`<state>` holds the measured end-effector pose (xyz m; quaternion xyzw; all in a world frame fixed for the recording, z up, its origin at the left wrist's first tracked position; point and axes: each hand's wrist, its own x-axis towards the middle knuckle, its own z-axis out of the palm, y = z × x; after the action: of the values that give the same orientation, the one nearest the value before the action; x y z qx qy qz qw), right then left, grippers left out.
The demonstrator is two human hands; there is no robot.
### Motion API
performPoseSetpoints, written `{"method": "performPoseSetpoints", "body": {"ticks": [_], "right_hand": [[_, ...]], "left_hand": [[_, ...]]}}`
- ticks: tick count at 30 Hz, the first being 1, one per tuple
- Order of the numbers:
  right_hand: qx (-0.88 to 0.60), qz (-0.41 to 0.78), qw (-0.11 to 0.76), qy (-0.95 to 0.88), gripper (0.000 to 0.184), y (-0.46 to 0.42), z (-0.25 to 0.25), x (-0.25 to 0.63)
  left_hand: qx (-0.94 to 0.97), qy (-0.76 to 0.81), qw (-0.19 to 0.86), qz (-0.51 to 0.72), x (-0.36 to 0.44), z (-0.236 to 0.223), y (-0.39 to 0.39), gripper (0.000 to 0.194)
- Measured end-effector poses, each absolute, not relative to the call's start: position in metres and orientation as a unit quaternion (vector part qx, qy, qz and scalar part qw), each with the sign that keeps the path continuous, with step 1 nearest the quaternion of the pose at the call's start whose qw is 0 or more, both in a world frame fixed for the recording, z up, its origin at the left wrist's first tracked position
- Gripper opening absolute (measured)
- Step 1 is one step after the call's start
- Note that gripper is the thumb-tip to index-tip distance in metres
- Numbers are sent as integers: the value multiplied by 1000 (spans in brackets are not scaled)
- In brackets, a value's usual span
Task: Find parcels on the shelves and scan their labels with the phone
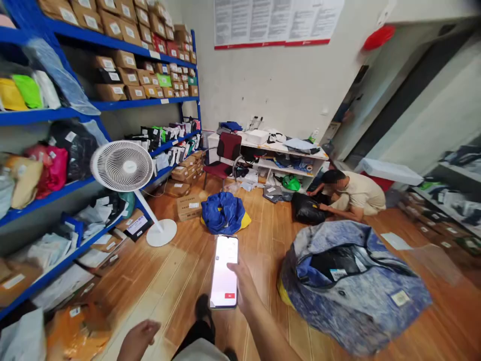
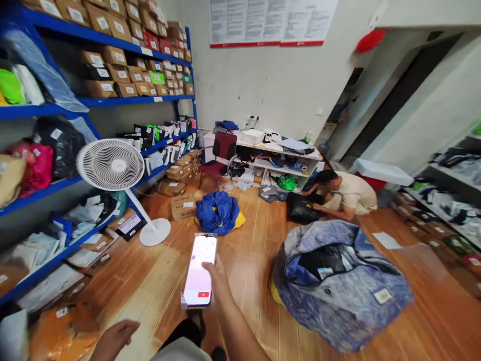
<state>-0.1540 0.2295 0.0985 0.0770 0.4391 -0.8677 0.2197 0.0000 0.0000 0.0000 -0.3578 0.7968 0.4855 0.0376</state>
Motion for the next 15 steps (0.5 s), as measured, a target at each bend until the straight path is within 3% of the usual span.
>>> {"method": "performPoseSetpoints", "body": {"ticks": [2,4,7,10,15], "right_hand": [[65,-865,223,444,36,205,99,-190],[54,-864,220,450,34,182,99,-224],[38,-863,215,455,37,151,103,-273],[33,-863,215,455,41,126,109,-316],[49,-871,200,446,23,98,111,-378]], "left_hand": [[-360,778,15,515,-56,4,0,55],[-318,704,-8,635,-117,24,0,58],[-214,513,84,827,-198,72,2,62],[-176,422,180,871,-260,110,-3,59],[-151,383,272,870,-330,125,-26,63]]}}
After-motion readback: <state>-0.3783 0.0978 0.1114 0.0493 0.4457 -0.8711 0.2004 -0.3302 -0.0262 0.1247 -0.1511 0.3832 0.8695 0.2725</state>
